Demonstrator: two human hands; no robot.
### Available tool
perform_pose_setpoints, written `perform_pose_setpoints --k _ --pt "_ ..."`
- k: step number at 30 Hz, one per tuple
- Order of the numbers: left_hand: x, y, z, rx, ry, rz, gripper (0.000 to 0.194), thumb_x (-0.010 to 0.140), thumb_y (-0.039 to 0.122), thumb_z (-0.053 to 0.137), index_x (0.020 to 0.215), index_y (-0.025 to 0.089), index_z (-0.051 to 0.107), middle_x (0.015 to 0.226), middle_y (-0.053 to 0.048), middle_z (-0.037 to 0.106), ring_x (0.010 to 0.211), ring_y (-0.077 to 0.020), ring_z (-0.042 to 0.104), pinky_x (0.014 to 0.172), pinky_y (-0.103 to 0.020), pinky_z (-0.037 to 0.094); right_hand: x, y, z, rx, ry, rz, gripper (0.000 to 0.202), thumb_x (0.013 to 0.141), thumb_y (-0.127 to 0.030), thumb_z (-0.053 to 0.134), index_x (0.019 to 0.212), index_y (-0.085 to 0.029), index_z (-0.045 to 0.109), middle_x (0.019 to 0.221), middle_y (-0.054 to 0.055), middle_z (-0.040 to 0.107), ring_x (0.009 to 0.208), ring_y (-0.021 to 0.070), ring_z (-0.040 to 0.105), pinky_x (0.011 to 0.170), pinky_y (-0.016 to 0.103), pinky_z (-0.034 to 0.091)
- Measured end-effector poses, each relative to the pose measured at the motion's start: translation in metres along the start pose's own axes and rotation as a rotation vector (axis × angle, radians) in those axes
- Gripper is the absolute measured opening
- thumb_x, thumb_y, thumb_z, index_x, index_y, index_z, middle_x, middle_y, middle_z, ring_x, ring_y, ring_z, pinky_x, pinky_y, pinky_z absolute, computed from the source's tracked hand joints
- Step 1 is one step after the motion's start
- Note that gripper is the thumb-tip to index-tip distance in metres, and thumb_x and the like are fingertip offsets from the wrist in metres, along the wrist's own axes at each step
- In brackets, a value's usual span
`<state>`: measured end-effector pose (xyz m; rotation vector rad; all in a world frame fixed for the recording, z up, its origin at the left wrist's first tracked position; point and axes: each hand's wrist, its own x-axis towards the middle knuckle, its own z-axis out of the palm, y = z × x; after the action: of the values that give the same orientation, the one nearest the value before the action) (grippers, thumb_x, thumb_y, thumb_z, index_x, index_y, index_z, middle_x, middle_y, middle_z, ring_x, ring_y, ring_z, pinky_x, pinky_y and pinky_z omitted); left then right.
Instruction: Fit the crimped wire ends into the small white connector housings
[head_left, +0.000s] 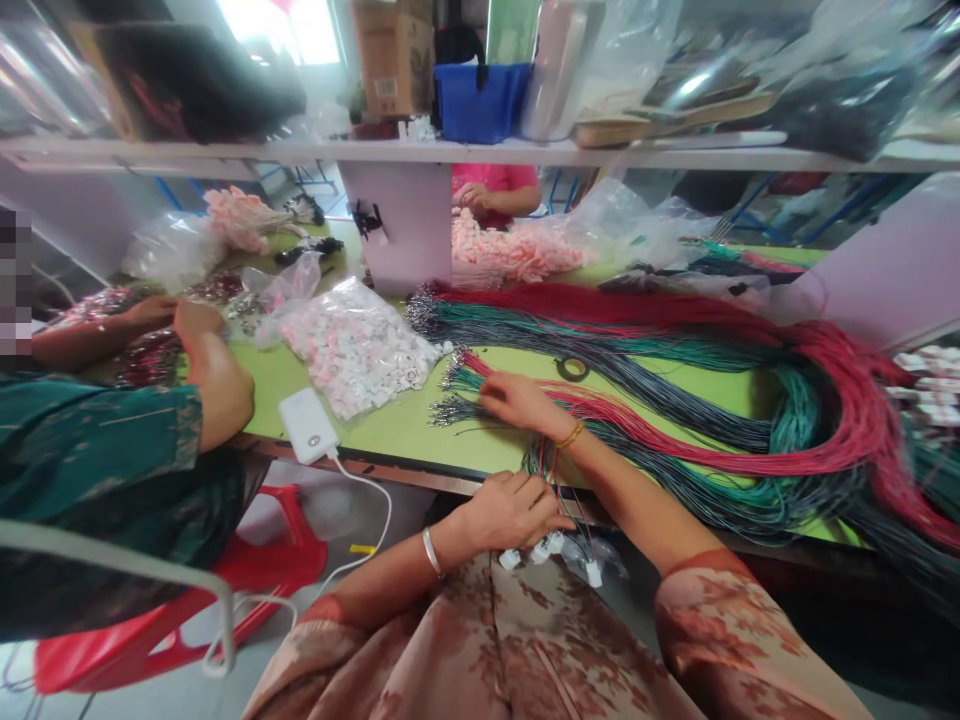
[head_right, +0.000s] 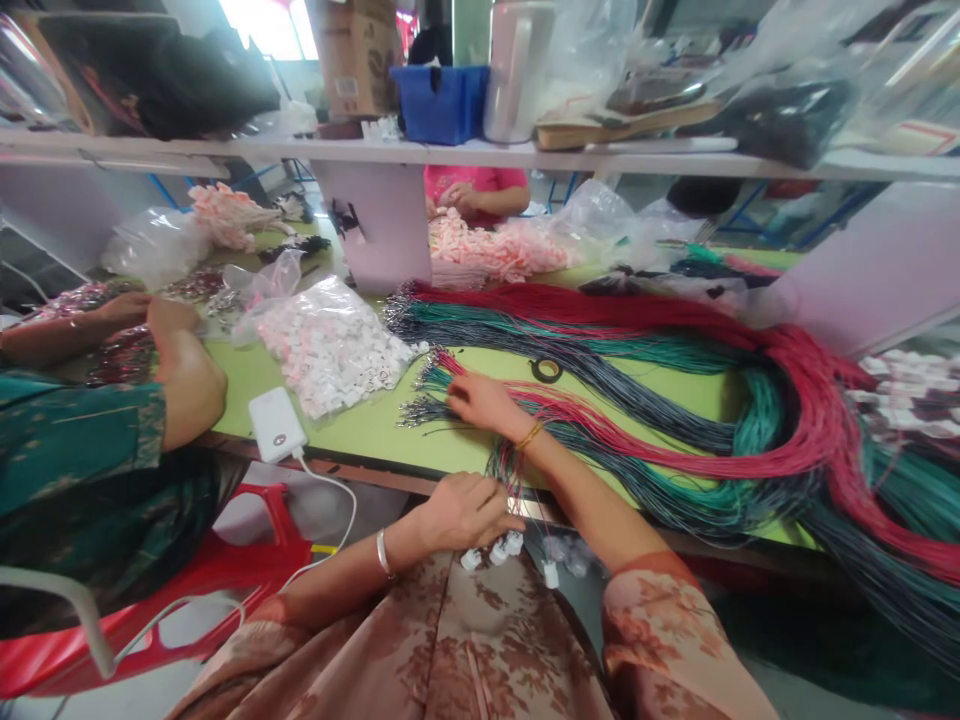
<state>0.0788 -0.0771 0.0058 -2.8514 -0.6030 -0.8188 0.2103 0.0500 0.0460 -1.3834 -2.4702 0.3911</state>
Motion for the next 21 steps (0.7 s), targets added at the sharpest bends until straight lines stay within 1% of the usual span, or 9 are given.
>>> perform_pose_setpoints --k 3,5,7,8,10,12,16,18,21 --pt "-0.006 -0.028 -0.006 -0.02 0.123 -0.105 0.029 0.093 0.044 0.049 0.086 0.018 0.059 0.073 -0.005 0.059 0.067 -0.0158 0.056 0.059 -0.029 0.039 -0.003 -0.014 0.024 -0.021 -0.042 -0.033 0.021 0.086 -0.031 0.057 0.098 -0.017 0.067 0.094 0.008 0.063 0.079 0.0179 0.054 0.07 0.026 0.037" --pt "-0.011 -0.061 -0.014 0.014 0.153 -0.401 0.023 0.095 0.032 0.044 0.085 0.019 0.06 0.077 -0.007 0.061 0.073 -0.0174 0.057 0.067 -0.03 0.042 -0.006 -0.014 0.035 -0.041 -0.042 0.001 0.017 0.085 -0.025 0.055 0.095 -0.017 0.067 0.093 0.008 0.061 0.079 0.0177 0.053 0.069 0.026 0.036" --pt "-0.018 -0.103 -0.022 0.112 0.126 -0.759 0.023 0.094 0.023 0.04 0.097 0.018 0.061 0.092 -0.012 0.063 0.087 -0.0224 0.057 0.076 -0.033 0.043 -0.007 -0.011 0.041 -0.041 -0.024 0.016 0.016 0.086 -0.02 0.052 0.093 -0.017 0.066 0.092 0.008 0.06 0.08 0.0177 0.053 0.07 0.026 0.035" --pt "-0.021 -0.124 -0.025 0.158 0.11 -0.875 0.025 0.092 0.018 0.039 0.105 0.017 0.061 0.102 -0.015 0.062 0.094 -0.0248 0.055 0.08 -0.036 0.042 -0.007 -0.009 0.042 -0.039 -0.011 0.014 0.016 0.086 -0.019 0.051 0.094 -0.017 0.065 0.092 0.008 0.06 0.081 0.0179 0.053 0.07 0.027 0.035" --pt "-0.029 -0.16 -0.029 0.201 0.032 -0.959 0.034 0.086 0.007 0.041 0.114 0.015 0.059 0.119 -0.017 0.058 0.103 -0.0281 0.052 0.087 -0.039 0.041 -0.007 -0.007 0.043 -0.04 0.005 0.009 0.016 0.087 -0.019 0.051 0.095 -0.016 0.064 0.094 0.009 0.06 0.082 0.0183 0.053 0.07 0.027 0.035" --pt "-0.035 -0.185 -0.028 0.18 -0.075 -0.957 0.04 0.079 0.001 0.041 0.111 0.016 0.061 0.12 -0.017 0.058 0.104 -0.0293 0.051 0.087 -0.04 0.04 -0.005 -0.006 0.044 -0.047 0.004 0.013 0.015 0.087 -0.019 0.05 0.093 -0.016 0.063 0.094 0.009 0.061 0.082 0.0187 0.054 0.07 0.027 0.034" --pt "-0.042 -0.199 -0.025 0.142 -0.113 -0.984 0.031 0.081 0.003 0.042 0.098 0.016 0.064 0.108 -0.017 0.059 0.099 -0.028 0.053 0.082 -0.037 0.039 -0.005 -0.003 0.043 -0.03 0.009 0.037 0.016 0.09 -0.018 0.046 0.093 -0.014 0.061 0.093 0.01 0.064 0.08 0.0185 0.054 0.07 0.028 0.034" --pt "-0.042 -0.197 -0.026 0.104 -0.026 -1.026 0.025 0.086 0.01 0.042 0.097 0.017 0.064 0.105 -0.015 0.059 0.094 -0.0256 0.054 0.079 -0.035 0.039 -0.006 -0.002 0.041 -0.029 0.013 0.056 0.018 0.092 -0.02 0.043 0.096 -0.014 0.059 0.092 0.009 0.065 0.078 0.0183 0.054 0.069 0.027 0.034" --pt "-0.04 -0.192 -0.029 -0.026 0.196 -1.067 0.024 0.09 0.021 0.044 0.098 0.017 0.065 0.099 -0.011 0.06 0.089 -0.0218 0.055 0.078 -0.032 0.04 -0.007 -0.003 0.038 -0.06 0.006 0.057 0.019 0.092 -0.026 0.046 0.1 -0.015 0.059 0.098 0.01 0.064 0.082 0.0188 0.055 0.068 0.027 0.034"
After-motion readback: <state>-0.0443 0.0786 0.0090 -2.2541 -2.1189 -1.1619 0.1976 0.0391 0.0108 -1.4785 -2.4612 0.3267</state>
